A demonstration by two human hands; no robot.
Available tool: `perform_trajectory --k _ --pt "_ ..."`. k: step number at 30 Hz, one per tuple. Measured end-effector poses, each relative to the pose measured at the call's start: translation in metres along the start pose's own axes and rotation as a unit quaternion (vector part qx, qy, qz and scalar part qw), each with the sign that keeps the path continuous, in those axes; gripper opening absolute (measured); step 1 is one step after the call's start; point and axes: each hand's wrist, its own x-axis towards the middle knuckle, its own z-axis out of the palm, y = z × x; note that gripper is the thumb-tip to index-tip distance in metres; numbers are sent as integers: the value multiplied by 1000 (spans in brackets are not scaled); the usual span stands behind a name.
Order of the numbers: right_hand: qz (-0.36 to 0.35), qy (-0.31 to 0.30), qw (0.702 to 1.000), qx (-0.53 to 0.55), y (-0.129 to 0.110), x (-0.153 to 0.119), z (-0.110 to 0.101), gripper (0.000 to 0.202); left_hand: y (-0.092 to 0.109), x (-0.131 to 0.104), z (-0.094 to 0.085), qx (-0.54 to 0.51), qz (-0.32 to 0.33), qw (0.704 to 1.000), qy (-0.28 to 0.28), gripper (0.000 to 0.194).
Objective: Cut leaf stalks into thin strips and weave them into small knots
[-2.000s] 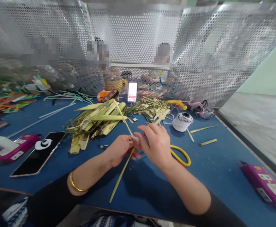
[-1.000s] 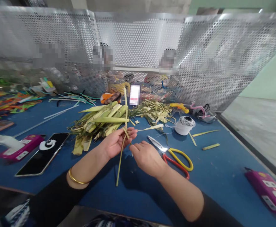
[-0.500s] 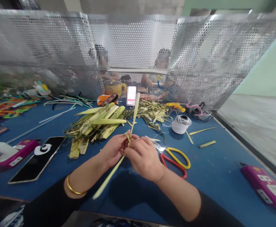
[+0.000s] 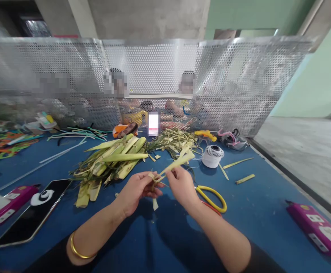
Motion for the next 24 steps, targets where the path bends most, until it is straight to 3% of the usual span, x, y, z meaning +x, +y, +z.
perform_trajectory --k 6,11,14,16,19,22,24 --pt "90 -56 990 92 -7 0 -1 26 -1 0 0 5 41 999 7 24" --pt "125 -102 981 105 -10 3 -1 26 1 2 -4 -54 -43 994 -82 28" --pt "117 -127 982 74 -8 2 -4 24 4 4 -7 -107 -62 991 -48 25" --pt "74 -155 984 43 -9 -1 -9 17 7 6 -10 -128 -46 991 6 22" --pt "-76 -205 975 24 -16 -9 -19 24 12 7 -12 -120 -20 990 70 20" --pt "-216 -273 938 -6 -27 -17 -27 29 13 6 -11 -99 -8 992 82 22" --pt "-282 -263 922 -45 -31 -20 -28 26 11 4 -10 -77 8 994 74 22"
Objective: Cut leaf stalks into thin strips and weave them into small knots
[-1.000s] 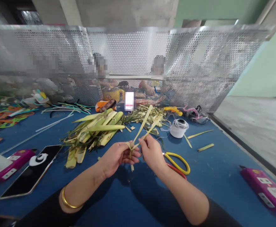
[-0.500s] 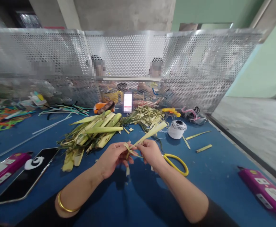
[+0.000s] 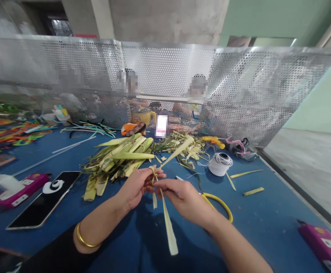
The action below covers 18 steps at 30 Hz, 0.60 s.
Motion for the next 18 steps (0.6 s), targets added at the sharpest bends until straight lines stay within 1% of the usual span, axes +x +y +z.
perform_trajectory --k 1,2,3,5,7,8,10,13,16,18 --pt "-31 20 998 -44 -1 0 0 23 -2 -1 1 15 11 1000 -6 22" --pt "-68 54 991 -97 -2 1 1 21 -4 -2 2 33 22 999 -15 22" --pt "-105 94 978 -155 -1 1 2 19 -5 -3 3 53 31 998 -26 23" --pt "-164 166 939 -255 1 2 4 17 -8 -6 4 94 39 993 -58 26" --pt "-177 216 908 -311 4 4 6 16 -9 -8 5 125 31 987 -100 27" --pt "-168 230 900 -331 6 4 7 15 -9 -9 6 136 24 983 -117 27" --pt "-140 239 888 -368 10 5 9 16 -9 -10 6 152 10 978 -143 25" --pt "-100 224 880 -408 15 4 14 19 -7 -10 6 163 -1 973 -160 24" --pt "-25 221 896 -383 17 2 18 21 -5 -10 5 156 -1 972 -175 24" --pt "42 229 915 -330 17 2 19 20 -5 -9 4 142 -6 970 -195 21"
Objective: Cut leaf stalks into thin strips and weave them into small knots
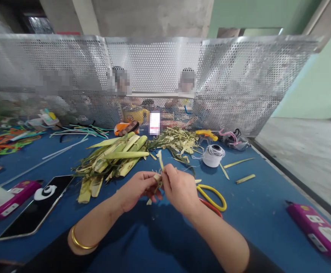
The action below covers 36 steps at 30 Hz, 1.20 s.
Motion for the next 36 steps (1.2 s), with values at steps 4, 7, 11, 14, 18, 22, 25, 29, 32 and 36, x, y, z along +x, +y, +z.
perform_trajectory --k 4,7,11,14,18,22,25,29,32,36 --pt "133 -33 984 112 1 2 2 22 -4 2 -1 -6 23 1000 6 23" --pt "175 -35 970 167 4 4 5 25 -7 5 0 11 55 997 52 24" --pt "202 -34 964 172 5 5 7 25 -9 5 3 -11 57 996 60 28" --pt "209 -30 966 152 4 5 8 24 -10 4 5 -26 54 996 64 33" --pt "221 -51 963 144 3 7 7 24 -13 5 8 -5 64 991 116 33" --pt "222 -125 953 166 5 11 -7 27 -13 8 4 -26 77 986 145 32" --pt "194 -185 928 260 8 15 -25 22 -11 9 -2 -61 80 984 149 32" --pt "157 -278 840 438 12 18 -39 28 -11 10 -6 -76 69 983 151 36" --pt "134 -310 784 521 11 18 -39 24 -12 10 -6 -60 71 982 165 39" --pt "106 -222 822 513 9 18 -33 17 -12 10 -5 -32 93 980 176 33"
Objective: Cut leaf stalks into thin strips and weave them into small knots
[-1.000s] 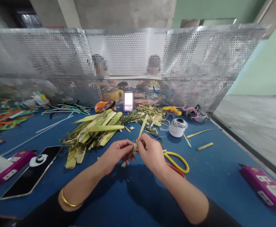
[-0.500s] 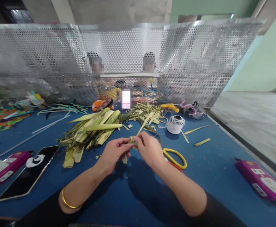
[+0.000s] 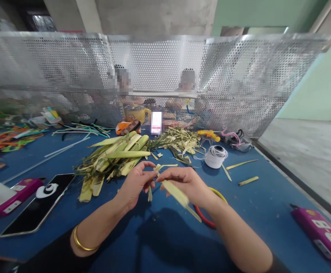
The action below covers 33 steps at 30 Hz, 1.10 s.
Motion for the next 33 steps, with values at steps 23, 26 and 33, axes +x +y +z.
perform_trajectory --k 23,26,33 --pt "96 51 980 -169 10 6 -5 35 3 0 1 -72 -39 995 -50 13" --pt "90 59 979 -172 12 7 -5 36 3 -1 2 -49 -33 997 -53 14" --pt "63 82 969 -226 19 7 1 36 4 -5 5 8 -24 998 -60 21"
